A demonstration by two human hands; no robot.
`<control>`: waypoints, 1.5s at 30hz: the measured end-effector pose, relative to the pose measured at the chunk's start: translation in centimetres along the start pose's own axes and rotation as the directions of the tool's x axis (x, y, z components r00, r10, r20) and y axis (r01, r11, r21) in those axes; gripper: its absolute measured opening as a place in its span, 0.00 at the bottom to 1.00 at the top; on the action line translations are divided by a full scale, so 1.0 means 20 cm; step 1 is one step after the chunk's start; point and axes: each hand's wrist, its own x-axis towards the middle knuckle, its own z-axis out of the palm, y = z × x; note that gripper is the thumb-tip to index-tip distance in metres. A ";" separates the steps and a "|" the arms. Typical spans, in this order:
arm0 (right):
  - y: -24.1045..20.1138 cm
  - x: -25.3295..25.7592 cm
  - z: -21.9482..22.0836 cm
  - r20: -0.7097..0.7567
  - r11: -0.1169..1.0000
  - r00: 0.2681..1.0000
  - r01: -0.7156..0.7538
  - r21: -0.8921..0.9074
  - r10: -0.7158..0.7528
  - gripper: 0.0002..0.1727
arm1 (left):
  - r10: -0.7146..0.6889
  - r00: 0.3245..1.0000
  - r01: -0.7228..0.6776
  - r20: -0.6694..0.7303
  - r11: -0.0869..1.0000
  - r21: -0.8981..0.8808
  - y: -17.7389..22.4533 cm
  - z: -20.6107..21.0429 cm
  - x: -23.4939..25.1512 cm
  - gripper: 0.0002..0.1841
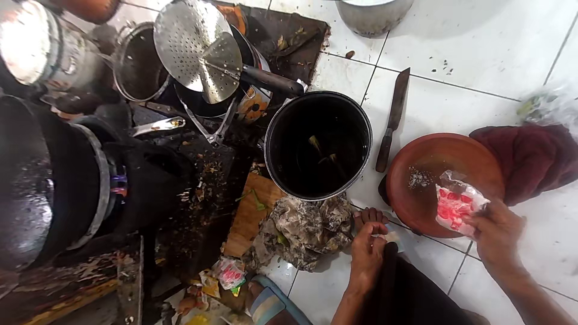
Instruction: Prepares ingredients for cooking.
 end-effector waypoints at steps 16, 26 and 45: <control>-0.02 0.00 0.11 -0.015 0.973 0.972 -0.233 0.008 0.233 0.15 | -0.178 0.851 0.168 0.495 0.984 0.064 0.20 0.26 0.31 0.32; -0.09 0.06 0.16 -0.001 0.938 0.938 -0.347 -0.024 0.347 0.13 | -0.076 0.876 0.162 0.477 0.976 -0.142 -0.05 0.35 0.37 0.29; -0.09 0.05 0.15 0.008 0.934 0.934 -0.356 -0.011 0.356 0.14 | -0.180 0.877 0.325 0.445 0.905 -0.274 -0.10 0.37 0.39 0.30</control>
